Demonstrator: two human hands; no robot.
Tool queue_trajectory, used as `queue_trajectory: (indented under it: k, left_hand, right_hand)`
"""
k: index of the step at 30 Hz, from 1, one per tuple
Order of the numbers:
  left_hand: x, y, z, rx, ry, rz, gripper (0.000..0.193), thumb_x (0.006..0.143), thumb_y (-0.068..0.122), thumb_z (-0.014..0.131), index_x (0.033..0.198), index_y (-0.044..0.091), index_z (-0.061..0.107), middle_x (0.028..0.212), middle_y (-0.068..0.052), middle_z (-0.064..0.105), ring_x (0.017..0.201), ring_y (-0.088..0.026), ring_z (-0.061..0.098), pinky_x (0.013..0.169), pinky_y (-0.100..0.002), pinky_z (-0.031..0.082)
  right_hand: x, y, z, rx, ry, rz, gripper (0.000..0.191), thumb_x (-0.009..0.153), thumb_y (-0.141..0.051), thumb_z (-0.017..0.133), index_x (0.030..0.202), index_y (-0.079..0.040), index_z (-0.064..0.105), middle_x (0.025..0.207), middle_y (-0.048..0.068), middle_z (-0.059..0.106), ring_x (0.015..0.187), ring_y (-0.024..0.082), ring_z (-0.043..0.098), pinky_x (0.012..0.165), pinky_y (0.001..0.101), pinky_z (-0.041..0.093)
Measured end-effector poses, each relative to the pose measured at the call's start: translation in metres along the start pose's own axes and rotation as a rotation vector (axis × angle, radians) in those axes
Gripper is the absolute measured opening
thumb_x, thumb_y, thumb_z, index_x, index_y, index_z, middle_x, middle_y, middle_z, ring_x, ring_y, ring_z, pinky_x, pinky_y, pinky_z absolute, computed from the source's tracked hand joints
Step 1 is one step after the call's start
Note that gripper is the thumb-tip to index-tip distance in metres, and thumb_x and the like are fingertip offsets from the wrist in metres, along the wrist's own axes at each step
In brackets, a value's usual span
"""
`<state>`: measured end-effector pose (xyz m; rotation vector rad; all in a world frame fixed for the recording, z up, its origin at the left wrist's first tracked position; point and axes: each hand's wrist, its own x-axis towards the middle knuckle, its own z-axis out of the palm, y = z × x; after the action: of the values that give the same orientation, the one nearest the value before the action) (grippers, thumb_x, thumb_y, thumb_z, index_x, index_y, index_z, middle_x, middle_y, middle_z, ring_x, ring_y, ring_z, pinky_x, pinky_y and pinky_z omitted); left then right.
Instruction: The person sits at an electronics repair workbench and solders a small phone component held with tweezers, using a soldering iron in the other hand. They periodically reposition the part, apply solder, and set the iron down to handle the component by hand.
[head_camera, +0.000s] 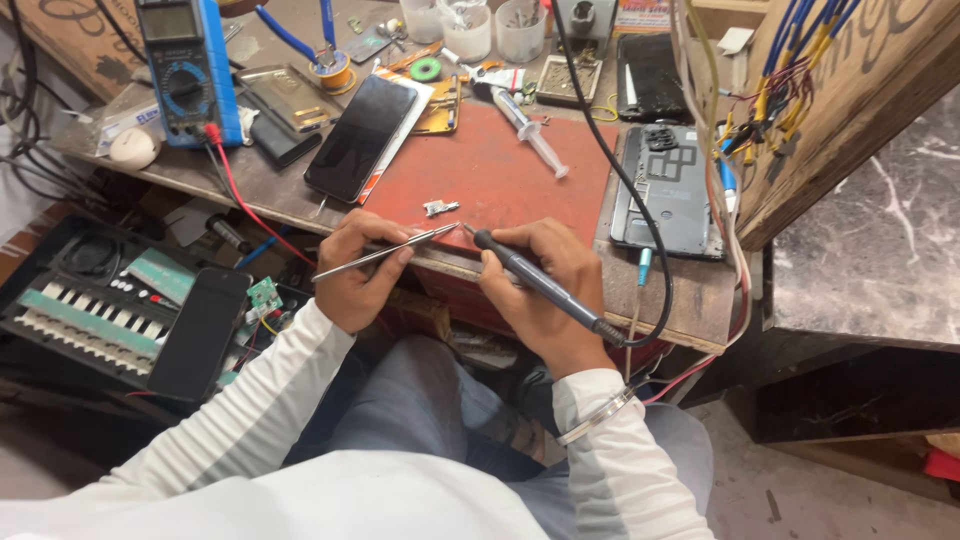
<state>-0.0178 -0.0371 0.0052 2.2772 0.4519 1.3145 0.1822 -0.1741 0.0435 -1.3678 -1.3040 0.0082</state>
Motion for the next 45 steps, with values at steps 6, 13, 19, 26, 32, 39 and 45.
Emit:
queue_trajectory:
  k: [6,13,19,26,32,39,45]
  left_hand:
    - [-0.0023,0.0007,-0.0012,-0.02,-0.008,-0.023,0.011,0.093,0.0,0.071,0.101,0.004,0.065,0.104,-0.01,0.076,0.099,-0.021,0.071,0.09,-0.032,0.056]
    - [-0.0032,-0.0032,-0.0016,-0.018,-0.014,0.03,0.012,0.094,0.001,0.073,0.101,0.005,0.064,0.106,-0.01,0.075,0.102,-0.022,0.069,0.095,-0.034,0.054]
    - [-0.0042,-0.0017,-0.0026,0.008,-0.017,-0.001,0.014,0.094,0.001,0.074,0.103,0.004,0.065,0.105,-0.011,0.073,0.1,-0.022,0.069,0.092,-0.033,0.055]
    - [-0.0017,0.0004,-0.0027,-0.009,-0.023,0.035,0.013,0.095,0.0,0.073,0.103,0.004,0.064,0.106,-0.011,0.075,0.102,-0.022,0.068,0.094,-0.034,0.055]
    - [-0.0013,0.0015,-0.002,-0.021,-0.028,0.019,0.012,0.095,0.0,0.073,0.102,0.004,0.064,0.106,-0.011,0.075,0.102,-0.022,0.069,0.093,-0.034,0.056]
    - [-0.001,0.0003,0.0004,-0.026,-0.026,0.02,0.013,0.094,-0.001,0.073,0.102,0.004,0.065,0.106,-0.011,0.075,0.102,-0.022,0.068,0.093,-0.034,0.055]
    - [-0.0018,-0.0004,-0.0023,-0.003,-0.028,0.038,0.013,0.095,-0.001,0.074,0.103,0.004,0.064,0.107,-0.011,0.076,0.103,-0.023,0.068,0.095,-0.035,0.054]
  right_hand:
    - [-0.002,-0.0023,0.0002,0.017,-0.003,0.0,0.014,0.081,-0.012,0.078,0.091,-0.004,0.073,0.085,0.009,0.072,0.077,0.022,0.073,0.069,0.0325,0.057]
    - [-0.0007,-0.0012,-0.0009,-0.024,-0.034,-0.016,0.017,0.078,-0.014,0.08,0.093,-0.006,0.075,0.086,0.009,0.072,0.079,0.024,0.072,0.07,0.0341,0.056]
    - [-0.0015,-0.0008,-0.0002,-0.016,-0.028,-0.048,0.016,0.08,-0.012,0.079,0.094,-0.006,0.075,0.089,0.009,0.073,0.081,0.024,0.072,0.074,0.0344,0.056]
    - [-0.0008,-0.0017,-0.0001,-0.024,-0.044,-0.038,0.017,0.079,-0.01,0.08,0.094,-0.005,0.075,0.086,0.009,0.072,0.079,0.023,0.072,0.071,0.0337,0.056]
    - [-0.0001,-0.0024,-0.0006,-0.015,-0.033,-0.053,0.016,0.08,-0.009,0.08,0.095,-0.005,0.074,0.087,0.008,0.073,0.08,0.022,0.073,0.072,0.0322,0.057]
    - [-0.0013,-0.0014,-0.0025,-0.028,-0.043,-0.044,0.016,0.08,-0.008,0.08,0.095,-0.005,0.074,0.088,0.008,0.073,0.08,0.021,0.073,0.072,0.032,0.057]
    - [-0.0013,-0.0003,-0.0013,-0.03,-0.042,-0.068,0.016,0.081,-0.008,0.081,0.096,-0.005,0.075,0.088,0.008,0.072,0.08,0.022,0.073,0.072,0.0321,0.056]
